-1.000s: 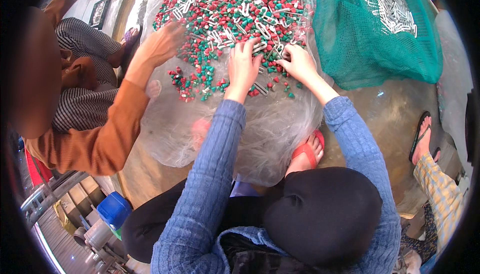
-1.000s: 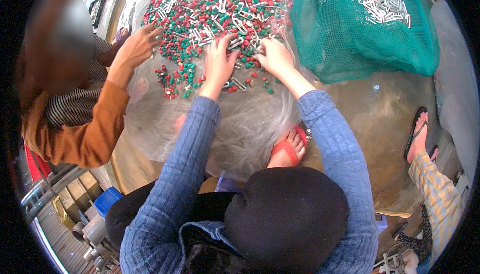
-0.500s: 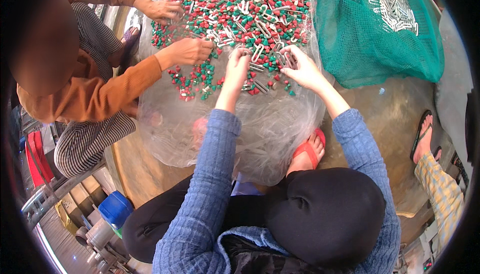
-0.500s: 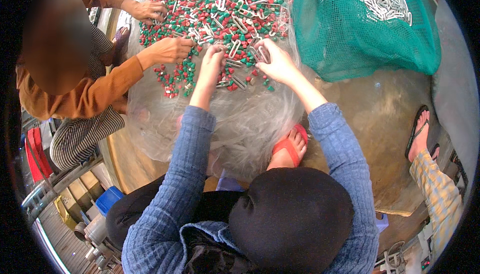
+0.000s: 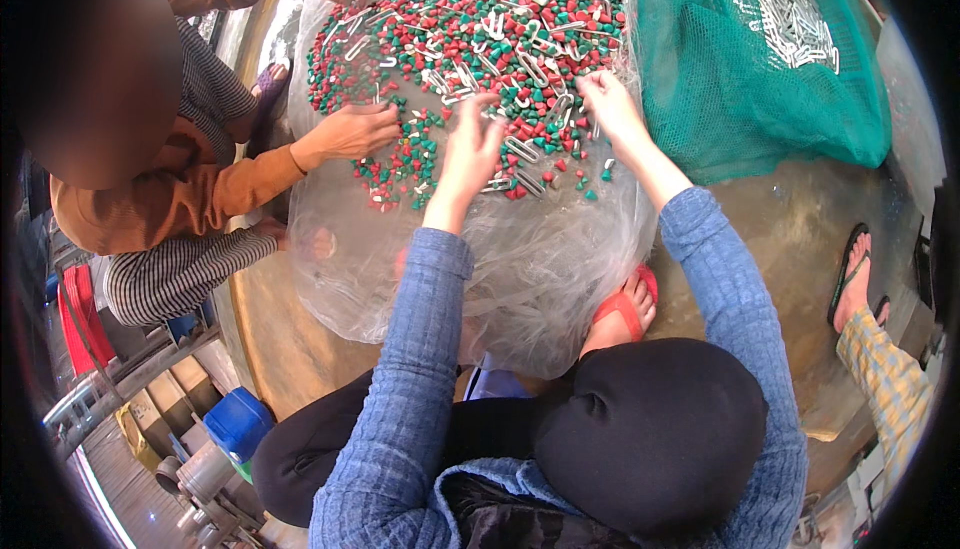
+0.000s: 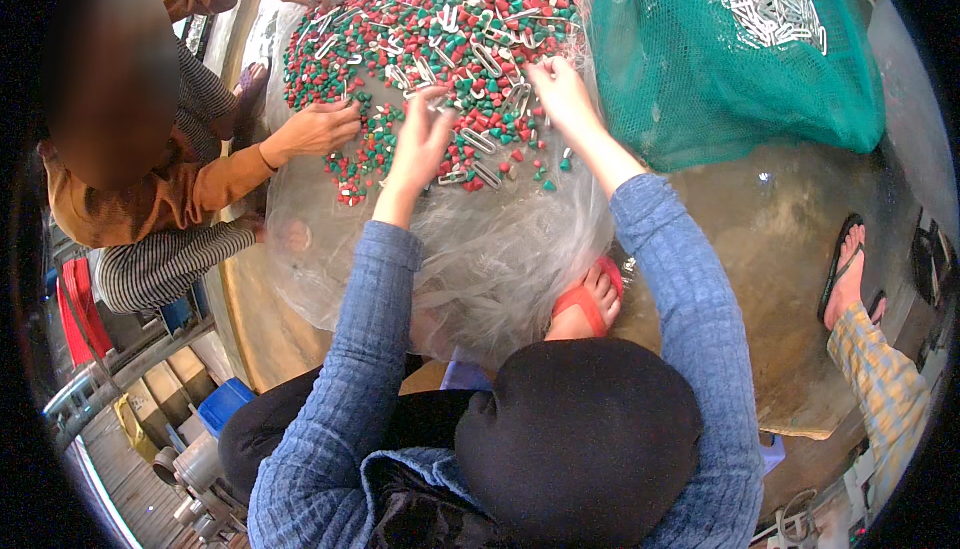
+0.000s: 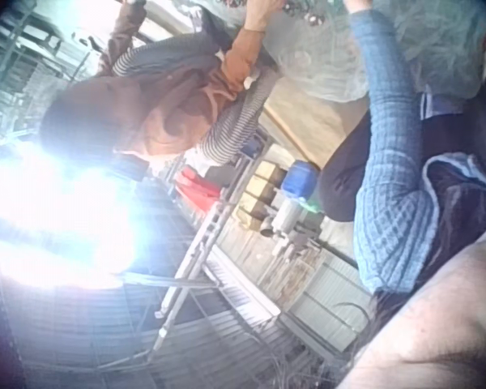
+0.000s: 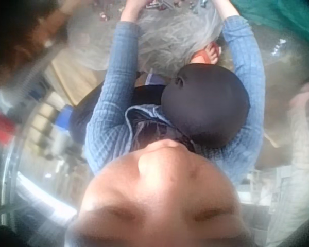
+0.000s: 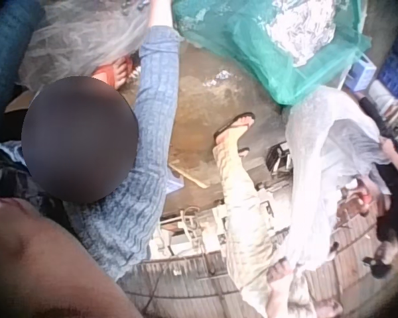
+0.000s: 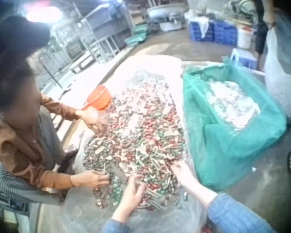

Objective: The person sorts small red, green, and white components from a large pile into a separate container with both hands while squatting on the floor alongside other workers.

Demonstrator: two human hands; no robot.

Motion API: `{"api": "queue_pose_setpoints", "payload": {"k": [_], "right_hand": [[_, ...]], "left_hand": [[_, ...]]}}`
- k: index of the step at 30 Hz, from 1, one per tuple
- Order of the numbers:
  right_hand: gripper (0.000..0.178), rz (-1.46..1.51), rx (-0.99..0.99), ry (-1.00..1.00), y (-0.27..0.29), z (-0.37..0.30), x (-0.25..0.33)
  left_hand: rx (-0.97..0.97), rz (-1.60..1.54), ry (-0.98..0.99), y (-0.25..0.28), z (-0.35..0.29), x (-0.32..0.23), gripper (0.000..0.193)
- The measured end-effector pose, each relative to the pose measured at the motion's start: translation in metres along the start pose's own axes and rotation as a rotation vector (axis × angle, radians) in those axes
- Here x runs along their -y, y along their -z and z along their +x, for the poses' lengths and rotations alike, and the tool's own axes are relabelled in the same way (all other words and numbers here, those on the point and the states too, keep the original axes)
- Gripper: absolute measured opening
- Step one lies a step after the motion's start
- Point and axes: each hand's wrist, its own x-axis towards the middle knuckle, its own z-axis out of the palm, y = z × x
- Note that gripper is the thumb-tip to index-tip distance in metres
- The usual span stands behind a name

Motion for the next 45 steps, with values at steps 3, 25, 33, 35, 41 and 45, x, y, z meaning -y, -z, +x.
{"api": "queue_pose_setpoints", "payload": {"k": [3, 25, 33, 35, 41, 45], "right_hand": [[0.048, -0.755, -0.061, 0.214, -0.024, -0.012, 0.012], [0.008, 1.224, 0.642, -0.425, -0.013, -0.037, -0.009], [0.031, -0.095, 0.313, 0.13, -0.054, -0.047, 0.019], [0.026, -0.759, 0.34, 0.217, -0.052, -0.057, 0.009], [0.017, -0.704, 0.301, 0.289, -0.06, -0.071, -0.012], [0.015, 0.132, 0.288, -0.091, -0.037, -0.047, -0.016]], "left_hand": [[0.161, 0.52, -0.314, 0.001, -0.008, 0.015, 0.03], [-0.266, 0.248, -0.215, 0.022, -0.016, 0.051, 0.021], [0.199, 0.475, -0.001, 0.037, -0.052, 0.044, 0.029], [0.225, 0.595, 0.072, 0.028, -0.057, 0.036, 0.032], [0.094, 0.019, 0.096, 0.033, -0.047, 0.055, 0.018], [0.122, 0.131, -0.039, 0.037, -0.041, 0.037, 0.02]]}}
